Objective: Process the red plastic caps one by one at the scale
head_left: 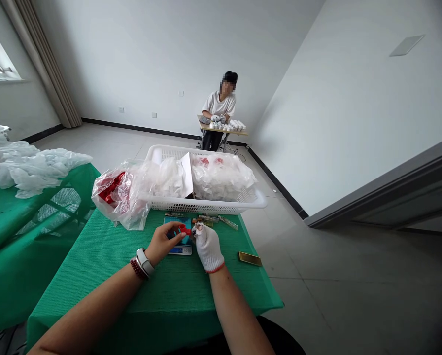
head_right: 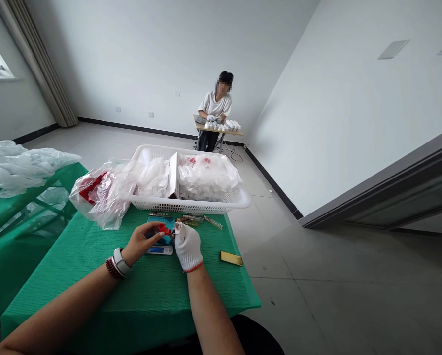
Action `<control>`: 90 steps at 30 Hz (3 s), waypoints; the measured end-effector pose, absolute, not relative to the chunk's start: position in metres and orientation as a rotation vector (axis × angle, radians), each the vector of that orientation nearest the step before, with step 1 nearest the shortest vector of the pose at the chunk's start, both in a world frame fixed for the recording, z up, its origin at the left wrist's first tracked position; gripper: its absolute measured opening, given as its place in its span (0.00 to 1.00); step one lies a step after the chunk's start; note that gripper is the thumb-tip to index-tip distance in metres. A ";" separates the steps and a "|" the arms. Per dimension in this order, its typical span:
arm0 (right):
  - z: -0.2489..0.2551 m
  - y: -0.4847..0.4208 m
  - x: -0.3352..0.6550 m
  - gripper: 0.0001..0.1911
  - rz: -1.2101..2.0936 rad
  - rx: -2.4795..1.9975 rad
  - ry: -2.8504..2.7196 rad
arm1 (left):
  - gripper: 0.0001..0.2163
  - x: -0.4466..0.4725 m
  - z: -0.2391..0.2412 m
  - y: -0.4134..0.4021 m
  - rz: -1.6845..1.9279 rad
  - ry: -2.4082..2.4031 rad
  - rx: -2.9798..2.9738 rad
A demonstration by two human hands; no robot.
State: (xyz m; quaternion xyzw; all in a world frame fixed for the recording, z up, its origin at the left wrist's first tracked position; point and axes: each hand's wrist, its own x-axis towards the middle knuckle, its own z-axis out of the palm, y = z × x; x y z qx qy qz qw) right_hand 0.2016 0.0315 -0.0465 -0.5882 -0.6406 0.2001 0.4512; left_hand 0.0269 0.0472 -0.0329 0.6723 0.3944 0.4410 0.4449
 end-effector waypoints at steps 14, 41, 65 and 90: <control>-0.051 0.033 0.203 0.29 0.603 -1.434 -1.527 | 0.14 0.027 -0.028 0.046 1.108 1.026 1.729; -0.052 0.034 0.199 0.33 0.572 -1.463 -1.556 | 0.13 0.028 -0.027 0.044 1.104 1.050 1.742; -0.034 0.030 0.199 0.34 0.578 -1.528 -1.580 | 0.14 0.028 -0.029 0.045 1.023 1.041 1.746; -0.032 0.030 0.196 0.32 0.580 -1.500 -1.552 | 0.14 0.027 -0.028 0.045 1.049 1.035 1.770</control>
